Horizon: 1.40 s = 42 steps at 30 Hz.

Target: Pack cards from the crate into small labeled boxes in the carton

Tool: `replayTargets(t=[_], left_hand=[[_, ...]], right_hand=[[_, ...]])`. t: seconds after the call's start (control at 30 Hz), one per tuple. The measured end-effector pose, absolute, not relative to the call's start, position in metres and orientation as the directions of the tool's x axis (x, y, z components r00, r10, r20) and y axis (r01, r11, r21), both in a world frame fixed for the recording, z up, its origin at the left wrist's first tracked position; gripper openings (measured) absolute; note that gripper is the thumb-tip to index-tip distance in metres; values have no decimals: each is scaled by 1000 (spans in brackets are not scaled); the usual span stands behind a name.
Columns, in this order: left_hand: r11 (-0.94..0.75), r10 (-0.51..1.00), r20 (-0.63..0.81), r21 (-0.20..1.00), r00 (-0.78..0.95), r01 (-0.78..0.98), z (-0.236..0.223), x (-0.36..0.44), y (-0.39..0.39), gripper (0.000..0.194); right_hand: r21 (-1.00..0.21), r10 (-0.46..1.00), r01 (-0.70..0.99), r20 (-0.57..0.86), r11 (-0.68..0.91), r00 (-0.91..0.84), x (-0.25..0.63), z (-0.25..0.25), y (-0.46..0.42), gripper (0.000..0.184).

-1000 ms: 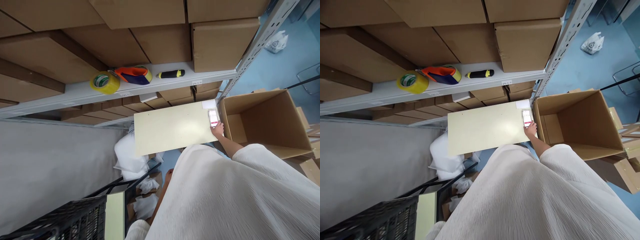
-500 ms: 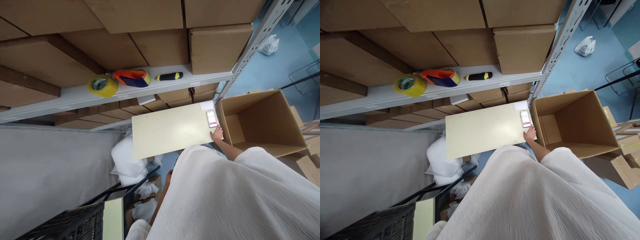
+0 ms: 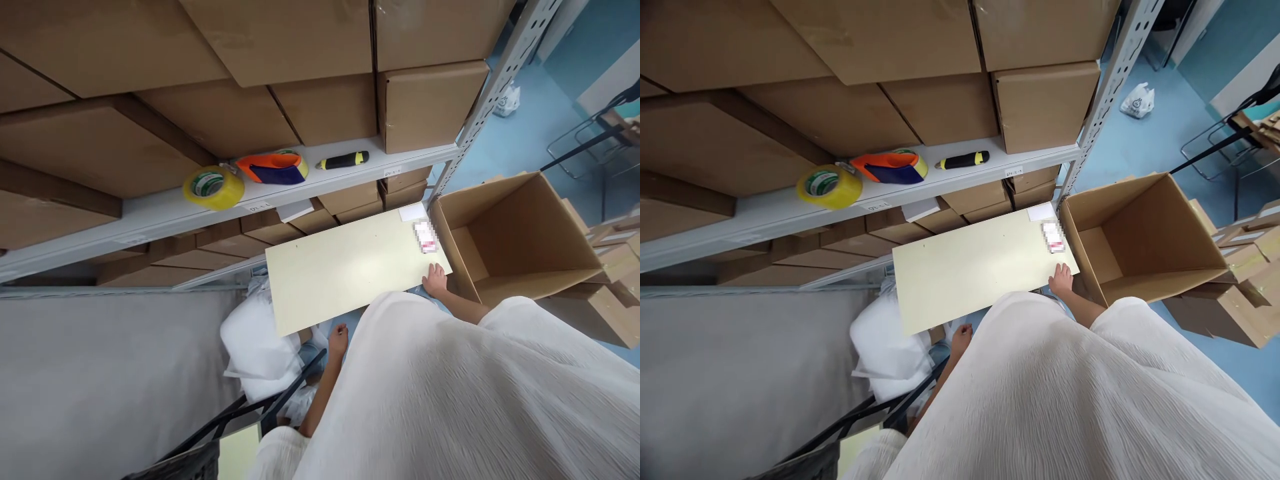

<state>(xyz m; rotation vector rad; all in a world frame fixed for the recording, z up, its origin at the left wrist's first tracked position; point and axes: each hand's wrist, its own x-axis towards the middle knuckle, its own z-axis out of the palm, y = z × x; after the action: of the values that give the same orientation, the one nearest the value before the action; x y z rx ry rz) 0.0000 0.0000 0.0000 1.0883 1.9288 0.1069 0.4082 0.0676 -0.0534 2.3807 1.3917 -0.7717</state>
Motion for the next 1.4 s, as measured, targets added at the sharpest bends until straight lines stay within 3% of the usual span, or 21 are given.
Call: replayTargets(t=[0.13, 0.23, 0.33, 0.43, 0.57, 0.77, 0.93, 1.13, 1.4], left_hand=[[563, 773, -602, 507, -198, 653, -29, -16, 23, 29], [346, 879, -475, 578, -40, 739, -46, -22, 46, 34], [177, 895, -435, 550, 99, 816, -57, -21, 63, 42], [114, 868, -473, 488, 153, 865, -63, -16, 73, 51], [134, 848, -514, 439, 126, 888, -69, -8, 79, 58], [173, 841, -530, 459, 112, 871, -75, -9, 79, 59], [166, 831, -544, 439, 114, 883, -76, -9, 73, 61], [195, 831, -548, 447, 96, 873, -69, -1, 64, 63], [307, 873, -485, 464, -52, 831, -65, 38, 52, 61]], right_hand=[[-15, 694, 864, -604, -503, 393, 403, -44, 79, 73], [-17, 691, 888, -635, -460, 346, 400, -38, 83, 72], [-21, 684, 904, -662, -427, 307, 399, -34, 82, 73], [-16, 673, 911, -679, -412, 292, 400, -33, 80, 75], [-12, 666, 923, -696, -386, 269, 404, -33, 78, 80], [-12, 667, 932, -702, -362, 250, 405, -35, 76, 85], [-10, 705, 930, -654, -368, 272, 397, -32, 81, 77], [-116, 784, 965, -609, -235, 118, 380, -29, 102, 74], [-196, 794, 978, -604, -66, -68, 380, -24, 133, 72]])
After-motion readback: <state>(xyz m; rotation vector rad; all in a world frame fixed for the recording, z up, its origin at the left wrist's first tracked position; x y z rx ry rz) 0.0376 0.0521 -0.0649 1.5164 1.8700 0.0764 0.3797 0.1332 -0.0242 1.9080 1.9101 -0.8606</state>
